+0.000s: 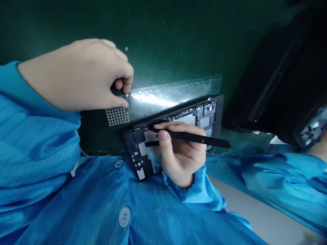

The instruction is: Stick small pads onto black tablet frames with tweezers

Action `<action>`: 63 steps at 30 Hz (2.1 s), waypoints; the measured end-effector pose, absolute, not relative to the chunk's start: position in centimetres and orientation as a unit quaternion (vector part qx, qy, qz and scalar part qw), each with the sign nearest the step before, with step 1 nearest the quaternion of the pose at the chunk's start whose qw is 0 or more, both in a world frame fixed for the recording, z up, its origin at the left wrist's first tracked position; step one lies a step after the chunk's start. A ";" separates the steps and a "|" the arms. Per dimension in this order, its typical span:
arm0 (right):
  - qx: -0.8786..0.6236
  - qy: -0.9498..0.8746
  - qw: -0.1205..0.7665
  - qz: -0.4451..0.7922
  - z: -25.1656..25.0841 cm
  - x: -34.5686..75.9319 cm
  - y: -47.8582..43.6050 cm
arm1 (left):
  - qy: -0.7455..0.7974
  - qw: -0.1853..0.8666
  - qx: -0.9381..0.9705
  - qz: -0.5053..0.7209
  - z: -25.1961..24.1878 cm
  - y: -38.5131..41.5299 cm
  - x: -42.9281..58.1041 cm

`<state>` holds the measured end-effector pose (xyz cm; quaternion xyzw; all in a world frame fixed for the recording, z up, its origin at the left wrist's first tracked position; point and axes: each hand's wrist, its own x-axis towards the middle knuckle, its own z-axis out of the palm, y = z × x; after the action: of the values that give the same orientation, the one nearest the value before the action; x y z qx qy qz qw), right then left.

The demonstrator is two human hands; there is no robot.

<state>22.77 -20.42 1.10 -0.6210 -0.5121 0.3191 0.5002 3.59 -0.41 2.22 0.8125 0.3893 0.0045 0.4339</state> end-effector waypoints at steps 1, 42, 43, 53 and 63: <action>-0.611 -0.520 0.506 0.318 0.9 22.9 -20.2 | 0.371 0.400 0.838 -0.002 2.0 -0.4 3.3; -0.562 -0.639 0.397 0.344 3.7 25.5 -17.4 | 0.309 0.306 0.899 -0.055 1.9 0.4 2.7; -0.558 -0.642 0.395 0.348 4.0 25.6 -16.4 | 0.307 0.304 0.900 -0.054 2.0 0.3 2.8; -0.482 -0.700 0.285 0.443 1.0 25.7 -10.8 | 0.311 0.333 0.889 -0.055 2.0 0.4 2.7; -0.463 -0.727 0.279 0.423 1.2 25.5 -10.2 | 0.288 0.334 0.897 -0.028 1.6 0.5 2.4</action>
<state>25.49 -10.22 1.16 -0.4630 -0.7272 0.4231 0.2790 2.41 0.51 1.64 0.8971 0.2883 -0.0276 0.3336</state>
